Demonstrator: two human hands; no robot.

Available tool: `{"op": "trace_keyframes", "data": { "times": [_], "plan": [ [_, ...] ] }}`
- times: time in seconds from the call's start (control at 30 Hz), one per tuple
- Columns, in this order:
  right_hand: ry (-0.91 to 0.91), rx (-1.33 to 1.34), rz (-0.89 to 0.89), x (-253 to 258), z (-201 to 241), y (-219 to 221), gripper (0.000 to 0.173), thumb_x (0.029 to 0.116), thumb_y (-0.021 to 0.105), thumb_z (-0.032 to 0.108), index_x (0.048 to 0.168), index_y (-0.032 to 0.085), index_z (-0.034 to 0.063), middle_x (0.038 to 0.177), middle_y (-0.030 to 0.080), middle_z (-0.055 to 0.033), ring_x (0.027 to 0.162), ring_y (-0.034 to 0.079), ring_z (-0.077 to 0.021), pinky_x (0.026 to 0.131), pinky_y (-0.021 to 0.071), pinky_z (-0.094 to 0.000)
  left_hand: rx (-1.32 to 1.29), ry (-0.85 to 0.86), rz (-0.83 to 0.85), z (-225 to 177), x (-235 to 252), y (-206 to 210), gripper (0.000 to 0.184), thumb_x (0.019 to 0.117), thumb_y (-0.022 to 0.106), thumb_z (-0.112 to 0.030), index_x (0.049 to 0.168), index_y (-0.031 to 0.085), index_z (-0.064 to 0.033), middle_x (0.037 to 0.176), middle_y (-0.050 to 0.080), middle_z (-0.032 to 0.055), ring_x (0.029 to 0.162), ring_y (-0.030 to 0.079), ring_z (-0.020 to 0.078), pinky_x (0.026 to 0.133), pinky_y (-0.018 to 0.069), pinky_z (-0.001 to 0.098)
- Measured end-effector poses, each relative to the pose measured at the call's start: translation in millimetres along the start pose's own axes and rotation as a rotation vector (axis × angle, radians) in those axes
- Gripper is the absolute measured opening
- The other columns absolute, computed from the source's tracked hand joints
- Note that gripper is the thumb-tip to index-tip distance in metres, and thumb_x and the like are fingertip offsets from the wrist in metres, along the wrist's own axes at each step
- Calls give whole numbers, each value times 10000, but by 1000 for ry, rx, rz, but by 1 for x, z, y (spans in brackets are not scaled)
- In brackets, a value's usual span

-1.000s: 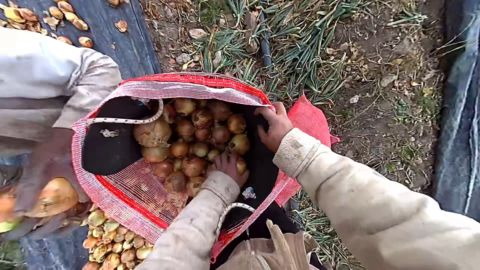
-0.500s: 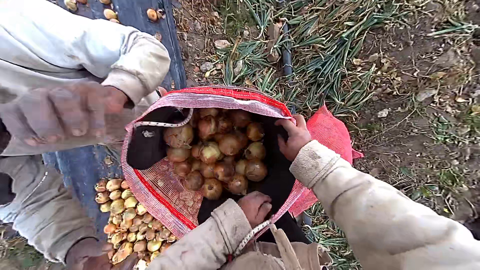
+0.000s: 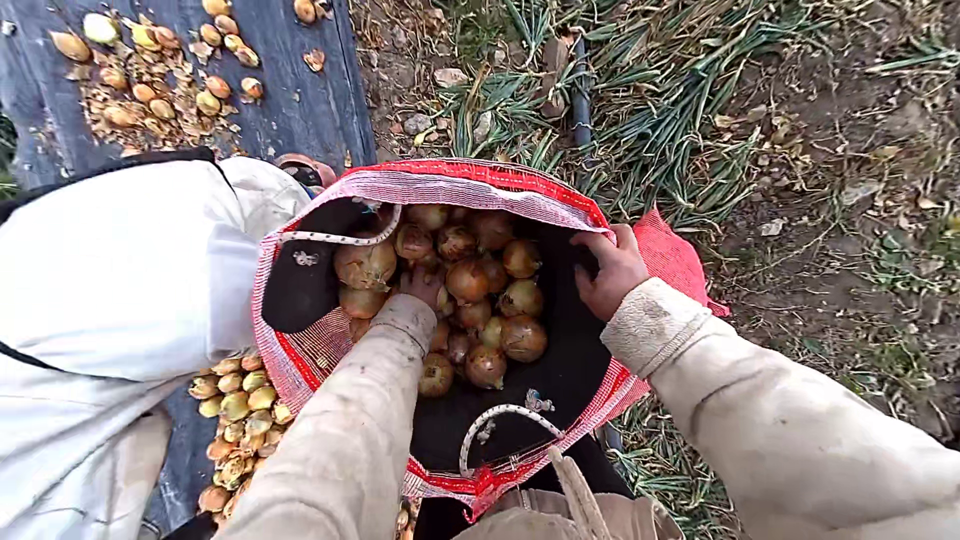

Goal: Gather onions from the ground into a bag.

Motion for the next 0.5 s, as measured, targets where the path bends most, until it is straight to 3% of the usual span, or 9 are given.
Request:
{"op": "trace_keyframes", "data": {
  "times": [0.1, 0.13, 0.2, 0.23, 0.3, 0.37, 0.43, 0.5],
  "plan": [
    [13, 7, -10, 3, 1, -2, 399, 865, 692, -33, 1256, 686, 45, 1371, 529, -328, 1196, 590, -500, 932, 523, -619, 152, 50, 143, 21, -33, 1, 703, 825, 851, -227, 1466, 564, -185, 1609, 350, 242, 1456, 333, 521, 1109, 359, 699],
    [22, 9, -1, 2, 1, -2, 400, 868, 691, -30, 1261, 682, 44, 1377, 522, -330, 1200, 586, -499, 936, 520, -617, 235, 82, 202, 34, -48, 9, 607, 883, 798, -225, 1445, 585, -140, 1608, 361, 243, 1477, 308, 518, 1146, 294, 707],
    [30, 16, 17, -1, 1, -1, 402, 875, 692, -23, 1270, 675, 46, 1389, 506, -334, 1202, 581, -505, 939, 515, -622, 341, 131, 266, 73, -66, 34, 463, 996, 646, -192, 1421, 589, -20, 1642, 334, 229, 1539, 209, 494, 1195, 85, 751],
    [21, 22, 16, -2, 1, 0, 401, 872, 695, -25, 1265, 675, 49, 1390, 501, -337, 1198, 580, -511, 934, 515, -630, 346, 153, 231, 92, -66, 45, 450, 1016, 620, -194, 1414, 587, 13, 1636, 350, 228, 1548, 211, 473, 1188, 53, 759],
    [-15, 27, -10, -3, 2, 3, 397, 856, 702, -23, 1245, 686, 54, 1375, 515, -338, 1174, 592, -518, 912, 522, -640, 395, 176, 160, 100, -60, 48, 469, 1036, 591, -199, 1463, 544, -12, 1636, 373, 181, 1536, 265, 436, 1192, 115, 735],
    [-29, 30, -20, -8, 3, 5, 392, 845, 707, -21, 1228, 695, 61, 1360, 530, -329, 1164, 600, -513, 907, 527, -641, 423, 262, 68, 91, -63, 48, 379, 1008, 597, -96, 1382, 629, -38, 1555, 484, 181, 1441, 420, 440, 1138, 295, 688],
    [-45, 41, -62, 3, 1, -1, 390, 835, 716, -30, 1216, 707, 55, 1341, 541, -340, 1156, 601, -521, 901, 525, -645, 459, 254, 177, 79, -53, 36, 402, 1017, 534, -25, 1413, 600, -42, 1577, 451, 186, 1461, 391, 437, 1167, 274, 665],
    [-25, 42, 2, -8, 1, 4, 390, 852, 708, -10, 1235, 700, 63, 1356, 535, -334, 1180, 595, -509, 927, 522, -633, 477, 173, 341, 73, -65, 40, 405, 1052, 497, -83, 1450, 547, -31, 1557, 462, 200, 1466, 374, 438, 1184, 260, 649]
  ]
}}
Point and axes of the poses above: each hand's wrist, its own x-axis towards the middle knuckle, its own y-axis out of the palm, z = x × y, the point moved 7 cm from there along x, towards the middle knuckle
